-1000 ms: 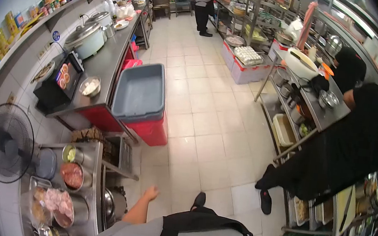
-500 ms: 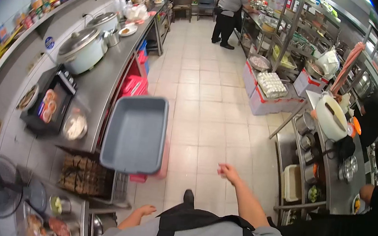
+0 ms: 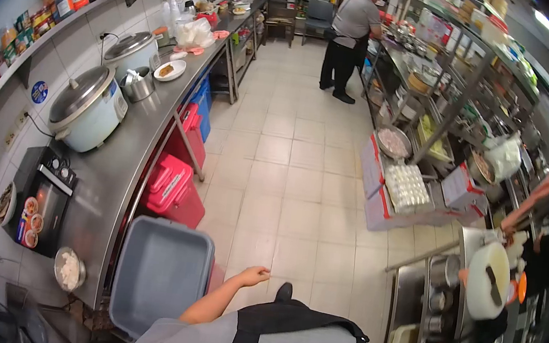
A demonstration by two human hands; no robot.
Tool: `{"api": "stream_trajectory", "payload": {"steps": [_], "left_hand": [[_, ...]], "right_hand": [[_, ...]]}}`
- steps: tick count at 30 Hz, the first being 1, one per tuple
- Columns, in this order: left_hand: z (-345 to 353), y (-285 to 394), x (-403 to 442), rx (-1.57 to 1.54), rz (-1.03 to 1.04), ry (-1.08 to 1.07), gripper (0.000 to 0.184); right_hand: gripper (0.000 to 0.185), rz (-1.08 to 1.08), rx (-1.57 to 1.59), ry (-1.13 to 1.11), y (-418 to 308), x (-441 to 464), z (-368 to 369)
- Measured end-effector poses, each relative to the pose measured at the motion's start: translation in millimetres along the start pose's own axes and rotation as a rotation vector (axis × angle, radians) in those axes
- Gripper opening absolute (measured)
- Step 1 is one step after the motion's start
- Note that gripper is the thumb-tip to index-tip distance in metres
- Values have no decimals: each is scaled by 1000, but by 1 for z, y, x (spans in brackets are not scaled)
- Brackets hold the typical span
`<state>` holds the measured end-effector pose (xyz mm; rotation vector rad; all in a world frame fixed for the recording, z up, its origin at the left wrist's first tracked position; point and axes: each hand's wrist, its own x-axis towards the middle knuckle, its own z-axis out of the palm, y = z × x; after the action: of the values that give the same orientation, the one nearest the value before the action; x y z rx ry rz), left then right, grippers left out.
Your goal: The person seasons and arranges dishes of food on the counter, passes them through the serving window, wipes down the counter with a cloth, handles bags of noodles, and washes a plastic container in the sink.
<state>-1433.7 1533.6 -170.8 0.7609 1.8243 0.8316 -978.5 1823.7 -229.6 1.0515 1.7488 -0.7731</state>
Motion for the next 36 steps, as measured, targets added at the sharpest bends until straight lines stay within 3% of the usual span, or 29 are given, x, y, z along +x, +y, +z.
{"api": "stream_trajectory", "payload": {"steps": [4, 5, 6, 7, 9, 10, 12, 14, 16, 17, 18, 20, 21, 22, 23, 25, 27, 30, 33, 35, 36], "left_hand": [[-44, -16, 46, 135, -38, 30, 64], [-54, 14, 42, 183, -338, 75, 75], [-62, 25, 50, 74, -442, 74, 78], [-71, 27, 60, -35, -547, 78, 81], [-80, -38, 126, -80, -173, -152, 80], [-119, -90, 142, -51, -22, -243, 79], [-117, -38, 212, 79, -82, -202, 62], [-181, 3, 257, 289, -180, -140, 51], [-229, 43, 290, 353, -303, 53, 48], [-247, 63, 303, 383, -362, 145, 47], [-269, 86, 313, 360, -349, 220, 48], [-296, 64, 358, 318, -296, 301, 47], [-308, 55, 383, 293, -271, 337, 47], [-331, 59, 402, 292, -302, 337, 47], [-346, 68, 415, 280, -334, 335, 46], [-388, 77, 453, 311, -296, 267, 46], [-421, 71, 508, 366, -153, 131, 46], [-481, 88, 580, 266, -70, 359, 46], [-556, 149, 629, 282, -169, 500, 41], [-613, 168, 652, 153, -353, 561, 39], [-635, 182, 663, 79, -435, 584, 41]], "right_hand": [[36, -256, 18, 236, -141, 123, -188], [36, -327, 89, 303, -195, 145, -241], [40, -397, 227, 345, -251, 155, -294], [28, -468, 195, 284, -316, 160, -351], [38, -627, 299, 260, -418, 149, -432], [45, -732, 330, 231, -502, 145, -436], [52, -725, 244, 201, -524, 111, -485], [52, -714, 173, 142, -575, 104, -515], [55, -980, -24, 106, -573, 183, -516], [64, -978, -172, 8, -570, 194, -519], [72, -821, -207, 50, -557, 204, -517], [89, -634, -119, 43, -537, 217, -529], [98, -454, 5, -42, -528, 223, -542], [102, -388, 486, -240, -543, 194, -561], [99, -352, 610, -299, -559, 176, -591], [80, -442, 492, -218, -581, 229, -617], [65, -423, 128, -171, -612, 278, -671], [57, -443, -217, -15, -671, 325, -756], [55, -498, -323, 201, -736, 339, -825], [55, -506, -316, 275, -771, 378, -847], [56, -319, -367, 239, -802, 350, -875]]}}
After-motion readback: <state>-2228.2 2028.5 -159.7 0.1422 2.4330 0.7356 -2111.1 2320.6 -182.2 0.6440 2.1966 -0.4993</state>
